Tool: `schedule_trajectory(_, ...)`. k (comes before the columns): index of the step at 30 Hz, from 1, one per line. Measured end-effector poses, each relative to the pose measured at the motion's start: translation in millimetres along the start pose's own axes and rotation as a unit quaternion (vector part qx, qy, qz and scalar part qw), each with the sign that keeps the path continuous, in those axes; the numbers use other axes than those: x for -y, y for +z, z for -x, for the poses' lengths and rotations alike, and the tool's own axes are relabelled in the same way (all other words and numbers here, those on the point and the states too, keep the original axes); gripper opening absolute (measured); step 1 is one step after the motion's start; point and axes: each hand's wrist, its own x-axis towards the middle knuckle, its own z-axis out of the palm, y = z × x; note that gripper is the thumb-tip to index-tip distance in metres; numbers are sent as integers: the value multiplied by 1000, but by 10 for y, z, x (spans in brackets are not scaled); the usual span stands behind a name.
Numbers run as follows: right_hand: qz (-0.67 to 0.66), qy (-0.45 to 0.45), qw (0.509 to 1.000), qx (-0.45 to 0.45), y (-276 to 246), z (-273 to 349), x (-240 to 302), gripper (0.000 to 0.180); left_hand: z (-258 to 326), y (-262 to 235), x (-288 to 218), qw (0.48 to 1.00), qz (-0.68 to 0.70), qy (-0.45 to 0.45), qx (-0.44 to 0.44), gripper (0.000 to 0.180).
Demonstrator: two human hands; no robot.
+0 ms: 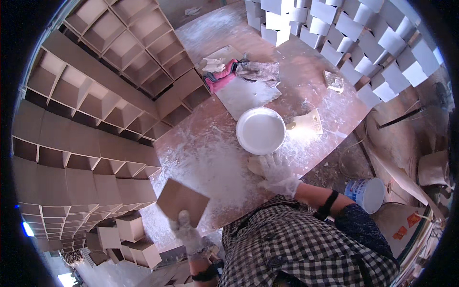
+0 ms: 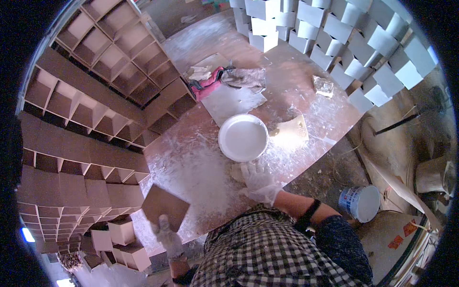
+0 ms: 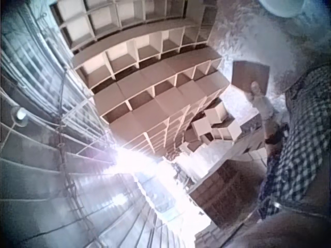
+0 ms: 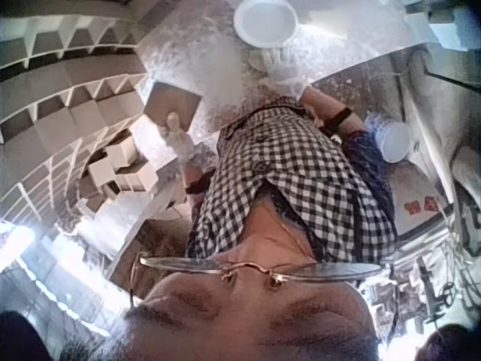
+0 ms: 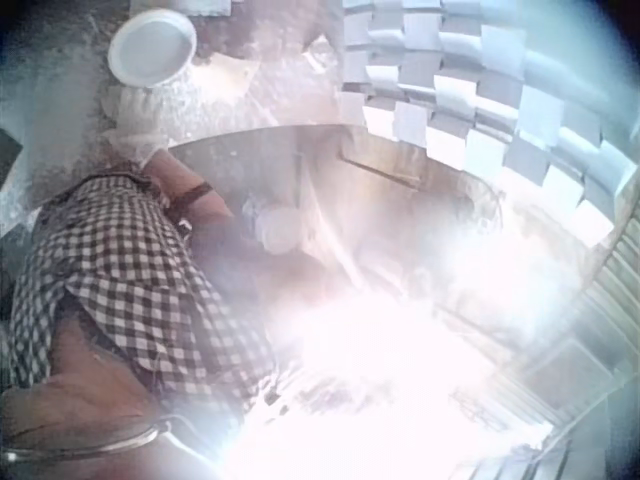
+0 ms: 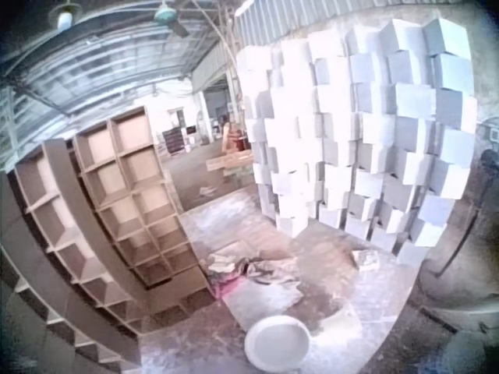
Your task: The person wipes the sides of a wooden box with a cloth dipped in white liquid, places it on a stack, and then begins wiping another box.
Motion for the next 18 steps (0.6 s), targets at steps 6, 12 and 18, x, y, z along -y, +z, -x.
schedule_trajectory(6, -177, 40, 978, 99, 253, -275, -142, 51, -121, 790, -83, 955, 199, -98, 199, 48)
schedule_trajectory(12, -618, -4, 774, 136, 205, -203, -482, 35, -190, 1054, 126, 903, 321, -214, 189, 62)
schedule_trajectory(18, -107, -178, 978, -16, 88, -134, -447, 33, -158, 992, 267, 910, 309, -215, 174, 55)
